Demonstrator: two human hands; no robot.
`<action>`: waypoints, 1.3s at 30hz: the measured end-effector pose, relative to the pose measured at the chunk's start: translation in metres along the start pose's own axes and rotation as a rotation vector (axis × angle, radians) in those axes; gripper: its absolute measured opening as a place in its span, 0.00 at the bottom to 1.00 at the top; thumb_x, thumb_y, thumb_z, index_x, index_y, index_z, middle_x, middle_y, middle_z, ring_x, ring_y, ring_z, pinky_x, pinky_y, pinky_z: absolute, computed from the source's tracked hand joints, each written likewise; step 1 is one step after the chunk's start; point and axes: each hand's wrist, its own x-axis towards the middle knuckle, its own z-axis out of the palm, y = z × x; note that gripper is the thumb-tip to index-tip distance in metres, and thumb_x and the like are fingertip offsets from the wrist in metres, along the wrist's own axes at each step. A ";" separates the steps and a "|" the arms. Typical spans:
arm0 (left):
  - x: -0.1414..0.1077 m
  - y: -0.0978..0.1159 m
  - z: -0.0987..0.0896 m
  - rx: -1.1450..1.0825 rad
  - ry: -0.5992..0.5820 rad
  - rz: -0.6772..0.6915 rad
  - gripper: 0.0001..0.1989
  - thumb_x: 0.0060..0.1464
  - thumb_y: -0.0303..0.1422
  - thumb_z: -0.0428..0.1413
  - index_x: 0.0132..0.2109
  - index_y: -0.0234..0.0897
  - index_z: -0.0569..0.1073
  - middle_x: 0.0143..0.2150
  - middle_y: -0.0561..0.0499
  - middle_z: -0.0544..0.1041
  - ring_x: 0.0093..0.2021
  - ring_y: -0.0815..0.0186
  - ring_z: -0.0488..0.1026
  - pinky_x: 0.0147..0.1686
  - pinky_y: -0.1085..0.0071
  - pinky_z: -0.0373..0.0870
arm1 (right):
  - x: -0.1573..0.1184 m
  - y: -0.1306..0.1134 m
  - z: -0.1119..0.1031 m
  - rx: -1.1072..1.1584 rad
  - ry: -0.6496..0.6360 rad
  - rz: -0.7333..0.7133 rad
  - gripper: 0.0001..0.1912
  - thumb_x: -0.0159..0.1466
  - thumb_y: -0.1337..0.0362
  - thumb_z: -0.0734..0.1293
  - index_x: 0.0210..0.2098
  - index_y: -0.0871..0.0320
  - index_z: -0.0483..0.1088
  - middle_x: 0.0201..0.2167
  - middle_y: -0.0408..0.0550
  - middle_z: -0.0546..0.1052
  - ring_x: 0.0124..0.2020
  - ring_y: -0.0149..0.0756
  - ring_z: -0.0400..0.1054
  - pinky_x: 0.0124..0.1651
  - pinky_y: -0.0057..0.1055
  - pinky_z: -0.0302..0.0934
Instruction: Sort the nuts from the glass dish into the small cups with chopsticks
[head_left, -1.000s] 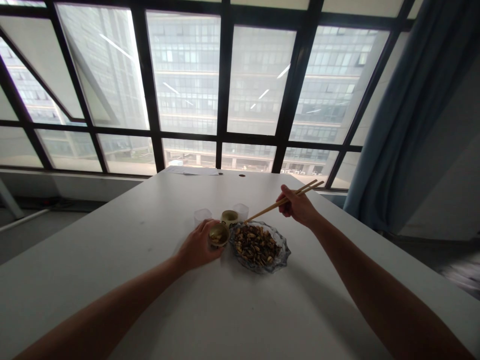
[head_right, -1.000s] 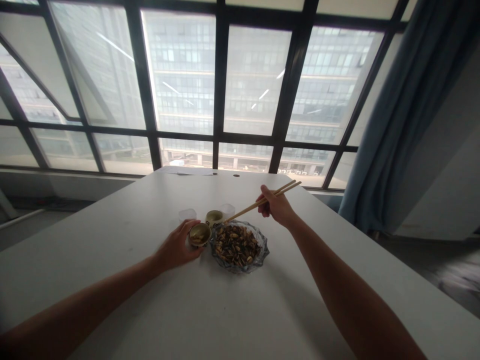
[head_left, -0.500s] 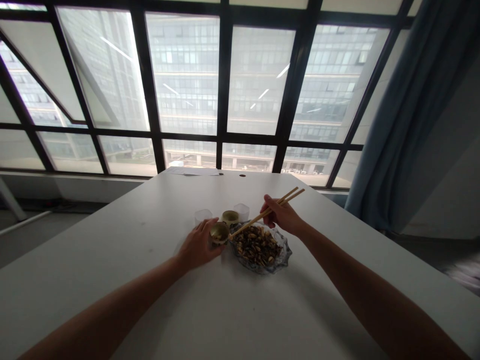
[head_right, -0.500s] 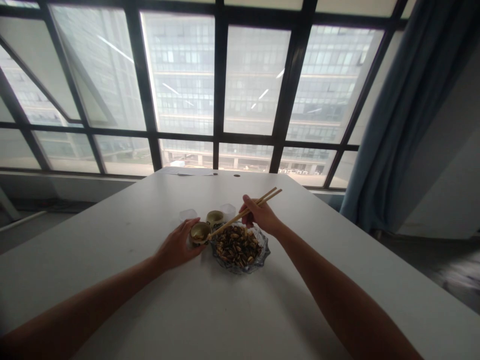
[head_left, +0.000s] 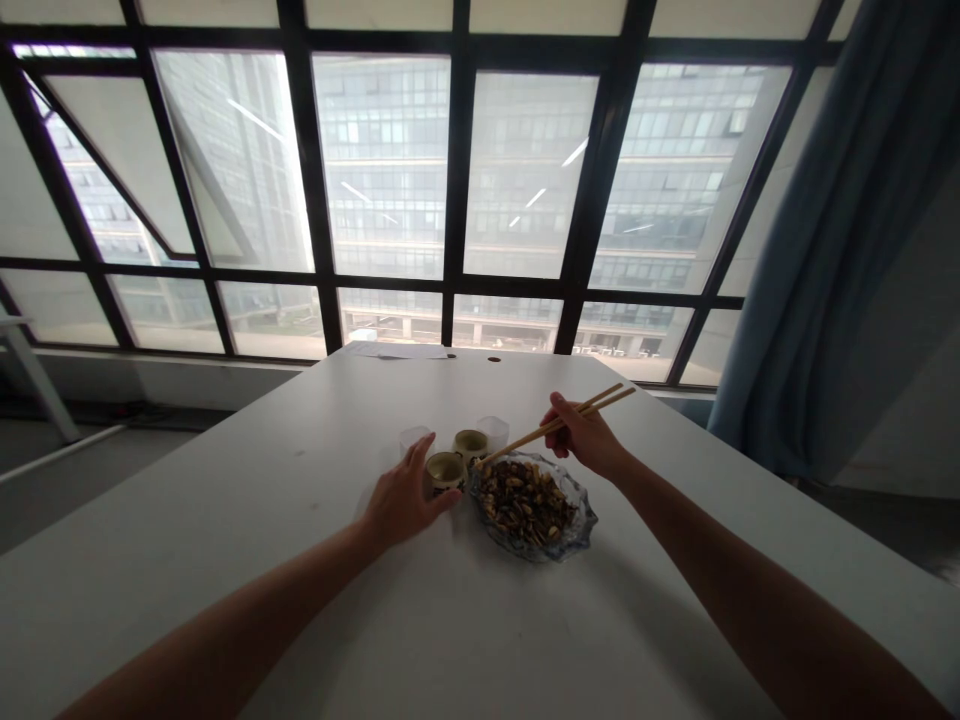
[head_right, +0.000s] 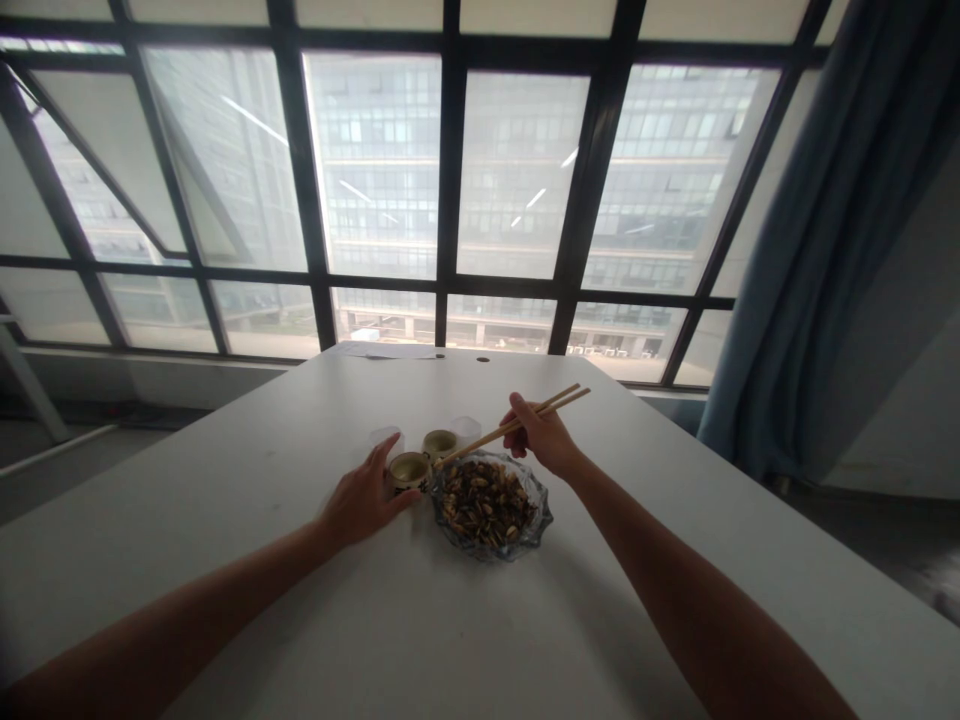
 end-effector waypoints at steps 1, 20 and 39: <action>0.000 -0.001 0.001 -0.014 0.008 -0.003 0.42 0.54 0.48 0.59 0.69 0.41 0.51 0.66 0.36 0.66 0.55 0.48 0.75 0.48 0.52 0.76 | 0.001 0.001 -0.001 -0.002 0.013 -0.011 0.32 0.52 0.33 0.69 0.22 0.59 0.71 0.11 0.46 0.71 0.08 0.28 0.59 0.11 0.26 0.54; 0.000 -0.008 0.008 -0.098 -0.008 -0.015 0.37 0.54 0.46 0.59 0.66 0.37 0.58 0.59 0.37 0.73 0.57 0.49 0.73 0.53 0.51 0.73 | 0.005 0.019 -0.003 0.012 0.267 -0.121 0.32 0.55 0.33 0.67 0.25 0.60 0.71 0.15 0.47 0.73 0.13 0.30 0.65 0.15 0.27 0.58; 0.005 -0.006 -0.004 -0.177 -0.026 -0.018 0.21 0.68 0.43 0.39 0.57 0.39 0.68 0.59 0.42 0.73 0.57 0.58 0.73 0.57 0.59 0.71 | 0.001 -0.002 -0.010 -0.120 0.155 -0.138 0.35 0.54 0.31 0.65 0.21 0.60 0.70 0.12 0.46 0.72 0.10 0.29 0.63 0.12 0.25 0.56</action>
